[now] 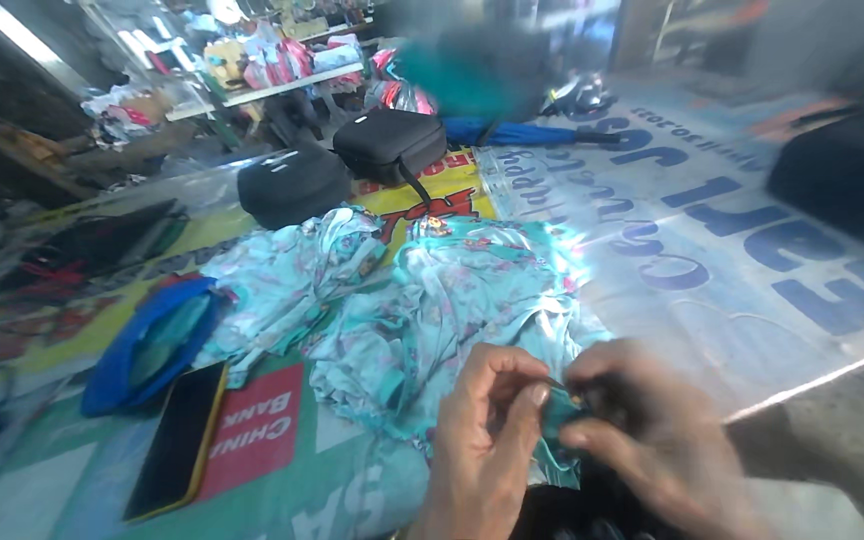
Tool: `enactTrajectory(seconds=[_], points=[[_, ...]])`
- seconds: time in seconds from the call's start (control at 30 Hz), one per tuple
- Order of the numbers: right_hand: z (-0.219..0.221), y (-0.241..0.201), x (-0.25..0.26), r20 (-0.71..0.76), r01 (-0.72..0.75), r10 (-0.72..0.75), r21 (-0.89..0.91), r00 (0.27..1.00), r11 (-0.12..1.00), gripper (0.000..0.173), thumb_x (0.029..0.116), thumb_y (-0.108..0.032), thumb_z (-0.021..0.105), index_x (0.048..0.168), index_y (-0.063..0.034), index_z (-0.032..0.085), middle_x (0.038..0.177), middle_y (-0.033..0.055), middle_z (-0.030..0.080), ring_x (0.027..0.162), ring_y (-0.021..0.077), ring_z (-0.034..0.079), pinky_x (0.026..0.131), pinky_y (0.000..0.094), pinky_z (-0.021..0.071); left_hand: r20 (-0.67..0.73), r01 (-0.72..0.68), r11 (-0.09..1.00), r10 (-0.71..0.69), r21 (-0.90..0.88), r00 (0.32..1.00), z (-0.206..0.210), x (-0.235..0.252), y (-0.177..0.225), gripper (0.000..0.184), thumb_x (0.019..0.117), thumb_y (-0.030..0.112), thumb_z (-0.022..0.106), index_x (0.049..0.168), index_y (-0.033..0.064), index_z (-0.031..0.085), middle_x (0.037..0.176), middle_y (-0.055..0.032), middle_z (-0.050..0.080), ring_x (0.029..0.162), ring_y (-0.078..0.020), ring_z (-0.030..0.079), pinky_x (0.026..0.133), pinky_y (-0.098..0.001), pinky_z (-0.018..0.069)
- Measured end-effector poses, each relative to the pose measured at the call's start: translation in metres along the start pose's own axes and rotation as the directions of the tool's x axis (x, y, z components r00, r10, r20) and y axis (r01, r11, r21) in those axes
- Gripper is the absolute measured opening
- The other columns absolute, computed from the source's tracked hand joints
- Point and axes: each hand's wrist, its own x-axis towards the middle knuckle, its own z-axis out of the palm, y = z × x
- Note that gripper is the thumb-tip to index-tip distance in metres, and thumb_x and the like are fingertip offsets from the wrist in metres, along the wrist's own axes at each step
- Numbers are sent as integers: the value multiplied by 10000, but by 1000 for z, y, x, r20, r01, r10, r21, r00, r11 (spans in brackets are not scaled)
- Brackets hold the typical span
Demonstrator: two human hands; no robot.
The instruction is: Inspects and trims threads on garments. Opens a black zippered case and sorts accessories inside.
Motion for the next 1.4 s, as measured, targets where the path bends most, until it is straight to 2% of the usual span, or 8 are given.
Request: enactTrajectory(seconds=[0.37, 0.53, 0.7, 0.87, 1.03, 1.1, 1.27, 1.4], points=[[-14, 16, 10, -223, -23, 89, 282, 971, 959, 319, 1059, -376, 549, 788, -223, 621, 626, -159, 489, 538, -56, 451, 501, 130, 396, -5, 157, 926, -169, -344, 986, -11, -3, -21, 129, 1023, 191, 605, 1128, 128, 645, 939, 20, 691, 857, -55, 683, 815, -260, 590], [-4, 8, 0, -23, 7, -5, 86, 1000, 996, 365, 944, -452, 708, 1070, -114, 650, 907, -117, 631, 758, -120, 547, 640, 49, 467, 0, 170, 907, -185, -385, 983, -11, -3, -21, 133, 1020, 198, 608, 1128, 133, 651, 962, 18, 695, 841, -47, 684, 780, -232, 591], [10, 11, -1, -36, 78, -81, -68, 996, 995, 194, 1009, -210, 657, 959, -24, 674, 880, 2, 661, 805, -50, 603, 711, 77, 500, -19, 169, 904, -192, -392, 981, -12, -4, -22, 134, 1010, 182, 623, 1125, 117, 647, 916, 10, 690, 786, -32, 671, 709, -197, 574], [1, 13, -5, -8, -57, 68, 443, 998, 895, 122, 1027, -198, 611, 992, -106, 682, 851, -85, 628, 677, -74, 533, 571, 90, 444, 11, 168, 890, -180, -425, 984, -11, -4, -22, 136, 1017, 159, 609, 1137, 104, 643, 920, -16, 708, 819, -58, 687, 741, -213, 579], [-12, 6, -12, 31, -46, 35, 494, 999, 868, 255, 1061, -287, 547, 867, -142, 627, 710, -91, 541, 621, -36, 515, 569, 141, 443, 3, 178, 889, -195, -423, 981, -11, -5, -22, 124, 1022, 167, 601, 1125, 111, 643, 932, -15, 701, 815, -68, 687, 742, -229, 587], [-11, 2, -14, 52, -6, -19, 432, 998, 902, 361, 1082, -336, 515, 809, -113, 592, 674, -73, 539, 639, -35, 533, 606, 144, 450, -4, 186, 896, -205, -402, 979, -12, -5, -21, 130, 1021, 189, 607, 1125, 124, 650, 944, -11, 705, 800, -56, 680, 714, -211, 576], [4, 7, -15, -21, -63, 61, -151, 998, 986, 249, 957, -273, 721, 1074, -58, 676, 915, -14, 642, 754, -64, 574, 650, 69, 494, -26, 157, 898, -184, -411, 983, -12, -6, -20, 126, 1015, 191, 618, 1115, 125, 657, 921, -1, 696, 802, -59, 682, 732, -226, 587], [-6, 6, -15, 37, -219, 218, 320, 975, 922, 97, 1018, -189, 616, 990, -123, 682, 850, -95, 628, 636, -77, 526, 535, 93, 449, -113, 161, 888, -230, -431, 967, -14, -6, -19, 105, 1016, 141, 606, 1094, 106, 668, 913, -24, 697, 791, -78, 698, 729, -257, 614]])
